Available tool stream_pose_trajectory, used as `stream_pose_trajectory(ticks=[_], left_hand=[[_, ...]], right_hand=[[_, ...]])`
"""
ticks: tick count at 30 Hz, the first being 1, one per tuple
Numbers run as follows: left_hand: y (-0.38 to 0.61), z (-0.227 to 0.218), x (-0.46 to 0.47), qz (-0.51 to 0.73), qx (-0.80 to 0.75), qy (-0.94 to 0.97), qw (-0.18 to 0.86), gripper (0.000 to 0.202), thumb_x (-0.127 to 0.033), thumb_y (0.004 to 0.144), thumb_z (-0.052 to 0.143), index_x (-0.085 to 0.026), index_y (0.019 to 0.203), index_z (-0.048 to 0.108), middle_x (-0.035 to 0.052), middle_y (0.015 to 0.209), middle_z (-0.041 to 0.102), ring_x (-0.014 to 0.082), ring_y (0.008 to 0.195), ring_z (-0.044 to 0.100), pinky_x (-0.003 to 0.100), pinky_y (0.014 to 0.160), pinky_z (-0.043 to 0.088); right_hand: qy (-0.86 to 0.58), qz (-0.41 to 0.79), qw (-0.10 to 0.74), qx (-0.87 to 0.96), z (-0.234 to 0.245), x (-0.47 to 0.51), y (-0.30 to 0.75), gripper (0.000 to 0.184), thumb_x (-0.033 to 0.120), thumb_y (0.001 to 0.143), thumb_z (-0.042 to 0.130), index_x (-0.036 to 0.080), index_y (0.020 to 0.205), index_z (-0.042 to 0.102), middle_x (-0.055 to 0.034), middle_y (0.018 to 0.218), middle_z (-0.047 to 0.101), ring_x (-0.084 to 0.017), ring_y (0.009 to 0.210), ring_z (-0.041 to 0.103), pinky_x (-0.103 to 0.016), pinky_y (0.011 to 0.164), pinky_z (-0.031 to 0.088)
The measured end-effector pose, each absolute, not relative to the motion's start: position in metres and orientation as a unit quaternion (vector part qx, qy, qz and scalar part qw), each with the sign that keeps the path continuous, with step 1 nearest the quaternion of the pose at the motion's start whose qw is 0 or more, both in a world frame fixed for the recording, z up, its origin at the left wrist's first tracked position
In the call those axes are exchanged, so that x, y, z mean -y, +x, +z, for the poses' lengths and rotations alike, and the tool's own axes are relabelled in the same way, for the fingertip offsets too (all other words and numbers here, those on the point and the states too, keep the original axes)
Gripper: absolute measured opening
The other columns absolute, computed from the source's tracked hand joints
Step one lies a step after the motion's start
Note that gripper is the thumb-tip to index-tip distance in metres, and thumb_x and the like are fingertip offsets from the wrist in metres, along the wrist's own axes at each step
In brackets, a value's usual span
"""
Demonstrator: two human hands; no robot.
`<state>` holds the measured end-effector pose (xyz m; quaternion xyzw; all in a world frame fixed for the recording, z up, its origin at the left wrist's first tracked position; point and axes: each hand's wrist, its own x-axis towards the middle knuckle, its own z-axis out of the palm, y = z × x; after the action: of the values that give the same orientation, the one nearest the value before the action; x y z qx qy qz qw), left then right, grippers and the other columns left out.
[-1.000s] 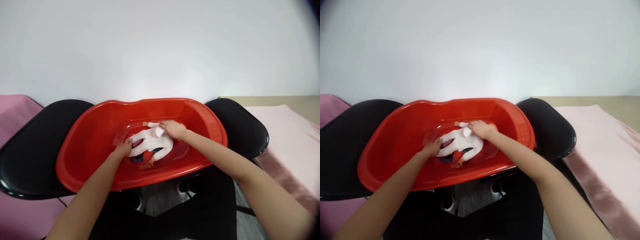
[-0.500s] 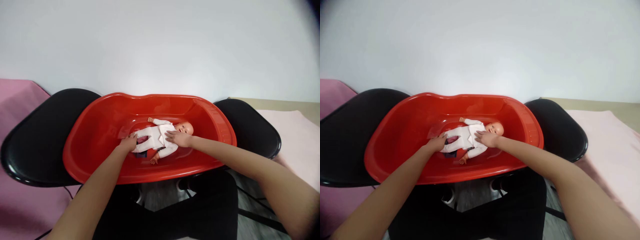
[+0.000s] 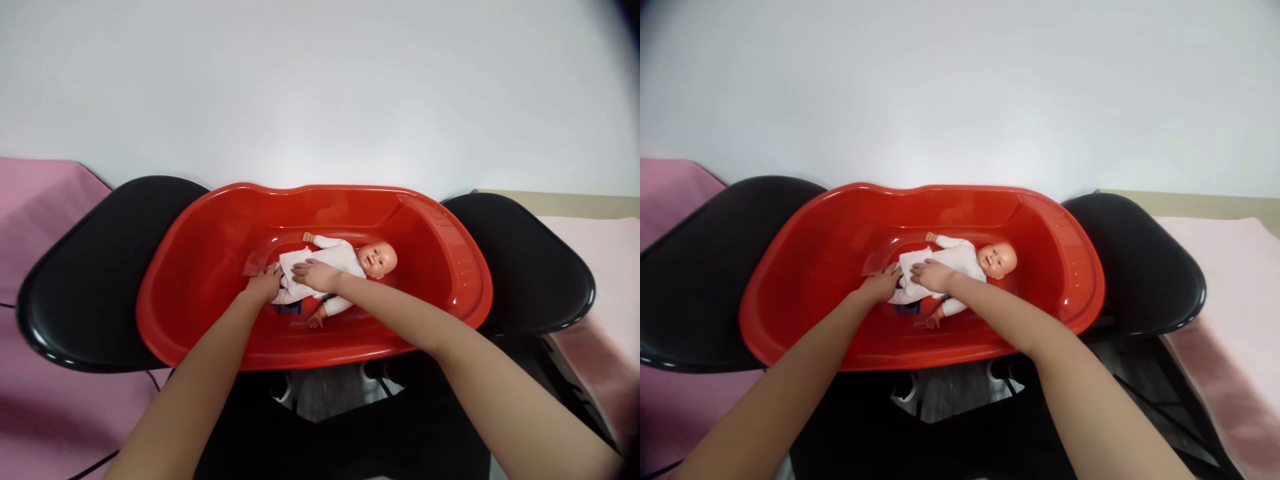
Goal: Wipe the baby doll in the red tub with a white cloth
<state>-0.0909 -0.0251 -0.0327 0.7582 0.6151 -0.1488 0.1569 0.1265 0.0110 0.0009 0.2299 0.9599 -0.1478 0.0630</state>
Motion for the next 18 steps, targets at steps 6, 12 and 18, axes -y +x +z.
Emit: stream_pose_trajectory(ticks=[6,12,18], left_hand=[[-0.082,-0.021,0.029,-0.188,-0.635,0.732,0.160,0.069,-0.025,0.107,0.035,-0.012,0.175,0.029,0.0205,0.182,0.019,0.0492,0.159,0.037,0.065,0.124,0.035],[-0.082,-0.022,0.028,-0.173,-0.644,0.724,0.176,0.071,-0.032,0.107,0.040,-0.012,0.174,0.032,0.0200,0.181,0.022,0.0491,0.159,0.037,0.061,0.125,0.036],[-0.082,-0.020,0.028,-0.177,-0.641,0.727,0.171,0.076,-0.034,0.104,0.048,-0.014,0.175,0.030,0.0202,0.182,0.020,0.0487,0.158,0.039,0.059,0.124,0.038]], right_hand=[[0.205,-0.160,0.019,-0.965,-0.021,0.003,0.189,0.042,0.003,0.102,0.054,0.016,0.139,0.069,-0.0105,0.154,0.066,-0.028,0.153,0.051,-0.045,0.130,0.036],[0.175,-0.115,0.086,-0.974,-0.003,-0.005,0.256,0.047,0.009,0.106,0.052,0.028,0.145,0.069,-0.0075,0.166,0.055,-0.022,0.159,0.046,-0.048,0.134,0.031],[0.247,-0.055,-0.007,-0.968,0.036,-0.050,0.248,0.051,0.019,0.108,0.048,0.021,0.158,0.059,-0.0102,0.175,0.041,-0.027,0.167,0.029,-0.052,0.136,0.023]])
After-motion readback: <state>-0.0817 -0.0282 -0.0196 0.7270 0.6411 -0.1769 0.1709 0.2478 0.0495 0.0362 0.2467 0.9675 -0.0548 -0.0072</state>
